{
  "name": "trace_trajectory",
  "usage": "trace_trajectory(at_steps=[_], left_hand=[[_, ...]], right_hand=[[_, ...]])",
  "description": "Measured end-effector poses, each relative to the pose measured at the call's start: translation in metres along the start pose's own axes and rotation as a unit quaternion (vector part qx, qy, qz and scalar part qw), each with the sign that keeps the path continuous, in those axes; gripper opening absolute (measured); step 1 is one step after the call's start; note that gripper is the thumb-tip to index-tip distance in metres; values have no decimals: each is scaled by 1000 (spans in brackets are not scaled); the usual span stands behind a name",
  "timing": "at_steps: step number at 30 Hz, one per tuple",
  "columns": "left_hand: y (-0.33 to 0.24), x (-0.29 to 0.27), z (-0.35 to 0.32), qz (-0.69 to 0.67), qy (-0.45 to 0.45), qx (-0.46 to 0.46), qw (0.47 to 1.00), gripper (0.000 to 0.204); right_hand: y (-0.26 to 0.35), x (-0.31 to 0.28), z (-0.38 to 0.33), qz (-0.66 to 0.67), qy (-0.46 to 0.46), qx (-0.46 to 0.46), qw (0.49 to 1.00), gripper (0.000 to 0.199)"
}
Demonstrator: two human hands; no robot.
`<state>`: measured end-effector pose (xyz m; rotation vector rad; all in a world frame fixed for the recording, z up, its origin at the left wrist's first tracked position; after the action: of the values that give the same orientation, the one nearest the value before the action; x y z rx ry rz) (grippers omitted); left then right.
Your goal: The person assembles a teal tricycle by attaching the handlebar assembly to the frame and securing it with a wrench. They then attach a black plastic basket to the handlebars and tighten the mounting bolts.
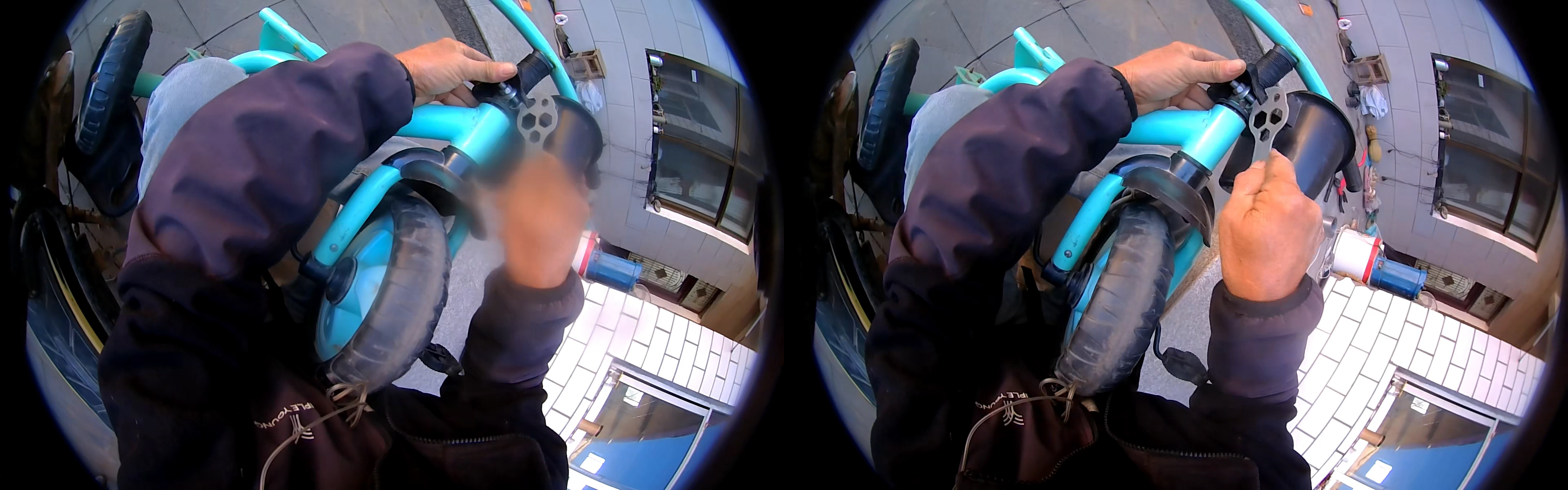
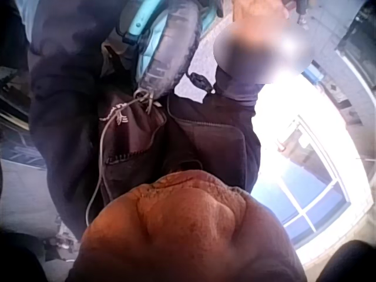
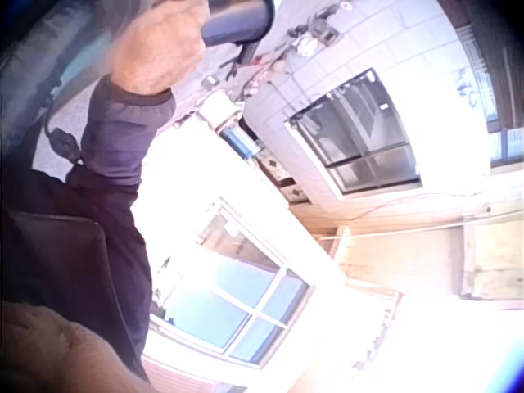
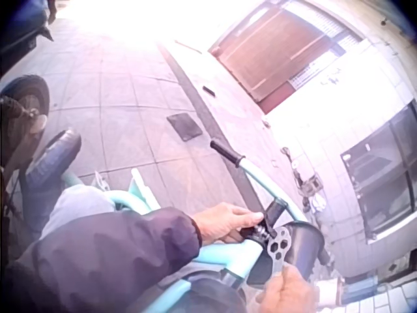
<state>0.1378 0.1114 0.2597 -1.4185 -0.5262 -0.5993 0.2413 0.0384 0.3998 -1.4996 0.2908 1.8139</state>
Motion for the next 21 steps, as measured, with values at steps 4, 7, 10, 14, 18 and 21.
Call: trace_trajectory(at_steps=[4, 7, 10, 14, 18, 21], left_hand=[[0, -1, 1, 14, -5, 9, 1000, 64], [-1, -2, 2, 24, -7, 17, 1000, 66], [1, -3, 4, 21, -6, 14, 1000, 69], [0, -2, 3, 13, 0, 18, 1000, 70], [0, -4, 1, -5, -14, 14, 1000, 66], [-1, -3, -1, -14, -13, 5, 1000, 63]], right_hand=[[-11, -4, -3, 138, 15, 80, 987, 24], [-13, 0, -6, 194, 27, 116, 974, 23], [0, -3, 1, 116, -1, 35, 993, 23], [0, 7, 4, 58, 21, 16, 998, 22], [-2, 14, 7, 67, 29, 23, 997, 22], [3, 14, 10, 95, 23, 20, 995, 22]])
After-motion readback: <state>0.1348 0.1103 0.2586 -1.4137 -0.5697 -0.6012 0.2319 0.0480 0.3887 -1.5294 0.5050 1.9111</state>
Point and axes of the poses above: each hand's wrist, its own z-axis towards the middle knuckle, its own x-axis out of the palm, y = z × x, the point moved 10 cm from there along z, towards the middle knuckle, and after that the axes turned 1 degree about x, right-handed, at the moved point
